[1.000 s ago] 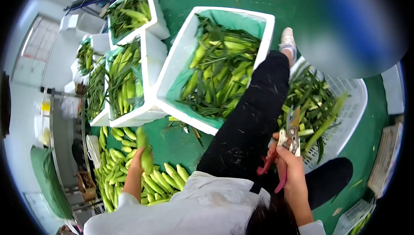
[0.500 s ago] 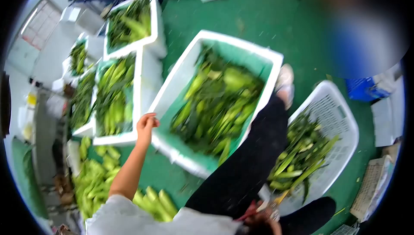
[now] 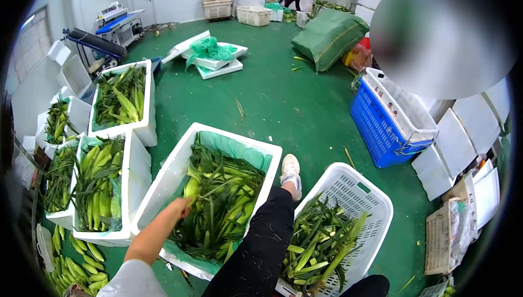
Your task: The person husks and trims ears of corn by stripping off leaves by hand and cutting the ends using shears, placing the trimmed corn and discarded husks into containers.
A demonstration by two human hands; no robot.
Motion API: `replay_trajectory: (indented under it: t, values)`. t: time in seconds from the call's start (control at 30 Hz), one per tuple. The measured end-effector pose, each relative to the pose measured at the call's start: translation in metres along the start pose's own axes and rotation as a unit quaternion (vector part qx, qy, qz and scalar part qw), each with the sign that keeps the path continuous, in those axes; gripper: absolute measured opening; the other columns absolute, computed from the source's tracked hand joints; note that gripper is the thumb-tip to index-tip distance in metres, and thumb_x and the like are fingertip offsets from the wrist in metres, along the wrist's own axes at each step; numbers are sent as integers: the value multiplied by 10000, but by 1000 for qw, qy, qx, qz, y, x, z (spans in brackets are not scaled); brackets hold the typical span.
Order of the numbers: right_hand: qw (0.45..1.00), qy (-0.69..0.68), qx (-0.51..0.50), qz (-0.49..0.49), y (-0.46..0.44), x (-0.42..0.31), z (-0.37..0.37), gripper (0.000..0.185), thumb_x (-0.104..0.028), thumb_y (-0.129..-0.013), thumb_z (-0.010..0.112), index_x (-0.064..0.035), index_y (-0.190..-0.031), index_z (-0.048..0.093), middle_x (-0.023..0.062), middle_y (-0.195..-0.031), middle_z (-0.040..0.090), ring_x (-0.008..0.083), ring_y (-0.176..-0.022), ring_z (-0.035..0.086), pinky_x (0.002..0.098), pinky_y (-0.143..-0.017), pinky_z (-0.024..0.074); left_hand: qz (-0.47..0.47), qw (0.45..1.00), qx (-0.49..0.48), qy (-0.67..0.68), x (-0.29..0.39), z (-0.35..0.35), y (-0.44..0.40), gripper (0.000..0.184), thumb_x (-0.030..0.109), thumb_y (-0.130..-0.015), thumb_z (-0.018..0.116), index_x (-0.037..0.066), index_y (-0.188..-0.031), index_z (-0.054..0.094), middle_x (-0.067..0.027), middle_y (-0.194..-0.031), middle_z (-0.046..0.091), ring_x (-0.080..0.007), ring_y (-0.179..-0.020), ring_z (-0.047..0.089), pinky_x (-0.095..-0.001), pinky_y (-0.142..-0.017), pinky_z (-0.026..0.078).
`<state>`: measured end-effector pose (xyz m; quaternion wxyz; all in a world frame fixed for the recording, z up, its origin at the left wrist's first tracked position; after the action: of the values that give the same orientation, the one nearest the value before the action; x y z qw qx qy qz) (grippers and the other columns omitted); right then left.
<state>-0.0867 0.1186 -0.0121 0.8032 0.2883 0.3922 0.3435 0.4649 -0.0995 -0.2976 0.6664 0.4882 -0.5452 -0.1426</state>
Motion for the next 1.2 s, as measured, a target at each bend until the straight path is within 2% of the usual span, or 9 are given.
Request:
replay_trajectory:
  t: [0.17,0.23,0.3,0.47,0.53,0.67,0.87,1.03,1.2]
  values:
    - [999,29,-43,-18,-6,-7,27,490,-247,-901,607,-8,-1307,469,149,-1158,604,303,-1086,587,471,-979,438,127,988,-35,-80,-29,10,268,366,390,-970,593,59,-1113,533,-56,-754,551,-151,-550,505,-314,-483,467]
    - [997,29,-59,-40,-4,-13,33,549,-230,-884,612,3,-1348,432,168,-1189,591,323,-1129,578,493,-1017,419,126,980,-149,44,-41,50,349,564,451,-973,559,55,-1364,470,-156,-1087,660,-287,-974,664,-443,-827,565]
    - [993,23,-91,-75,-12,-19,25,557,-188,-870,623,4,-1356,431,156,-1159,613,320,-1151,574,484,-1039,409,168,899,-361,183,-18,114,379,761,629,-949,444,66,-1458,391,-229,-1356,545,-395,-1236,542,-554,-1088,378]
    - [946,212,-105,-222,-5,-57,12,680,-128,-835,714,-15,-1428,400,73,-1185,585,178,-1136,535,326,-995,414,69,863,-487,118,-3,270,370,655,589,-972,413,57,-1350,467,-129,-1131,638,-257,-931,639,-413,-805,550]
    - [913,277,-66,-294,11,-84,0,746,-177,-807,764,-19,-1433,390,48,-1181,559,158,-1134,510,300,-994,396,99,880,-463,19,-11,301,389,610,485,-958,555,47,-1370,451,-121,-1086,635,-249,-949,644,-406,-770,553]
    - [811,454,83,-359,26,-125,-41,828,-337,-798,778,37,-1415,372,206,-1249,532,327,-1194,517,398,-1055,379,268,851,-408,-194,-25,323,412,667,224,-888,729,19,-1436,408,-113,-1243,591,-191,-1096,586,-328,-919,484]
    - [850,414,61,-318,-2,-148,-64,954,-509,-808,740,136,-1392,350,306,-1317,473,377,-1275,468,407,-1084,357,365,746,-356,-429,-28,314,453,697,216,-831,779,36,-1417,448,-76,-1245,615,-156,-1120,581,-297,-972,446]
    - [892,330,-42,-305,-16,-134,-67,575,-283,-796,817,29,-1198,549,15,-890,605,100,-818,547,258,-760,467,267,742,-443,-426,-13,302,443,675,173,-821,780,24,-1399,465,-57,-1232,607,-134,-1128,550,-292,-1000,421]
    - [963,132,-59,-228,3,-111,-70,249,-213,-892,681,-10,-988,573,44,-723,585,130,-599,593,275,-546,492,98,811,-497,-293,-20,293,419,761,305,-789,784,7,-1397,437,-107,-1224,607,-194,-1089,596,-332,-947,480]
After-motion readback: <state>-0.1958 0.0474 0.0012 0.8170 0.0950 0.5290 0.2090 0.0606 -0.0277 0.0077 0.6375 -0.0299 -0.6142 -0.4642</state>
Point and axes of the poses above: each hand's wrist, its own y-axis away from the middle knuckle, its own z-axis out of the palm, x = y × z, the point moved 6 cm from there along -y, towards the middle knuckle
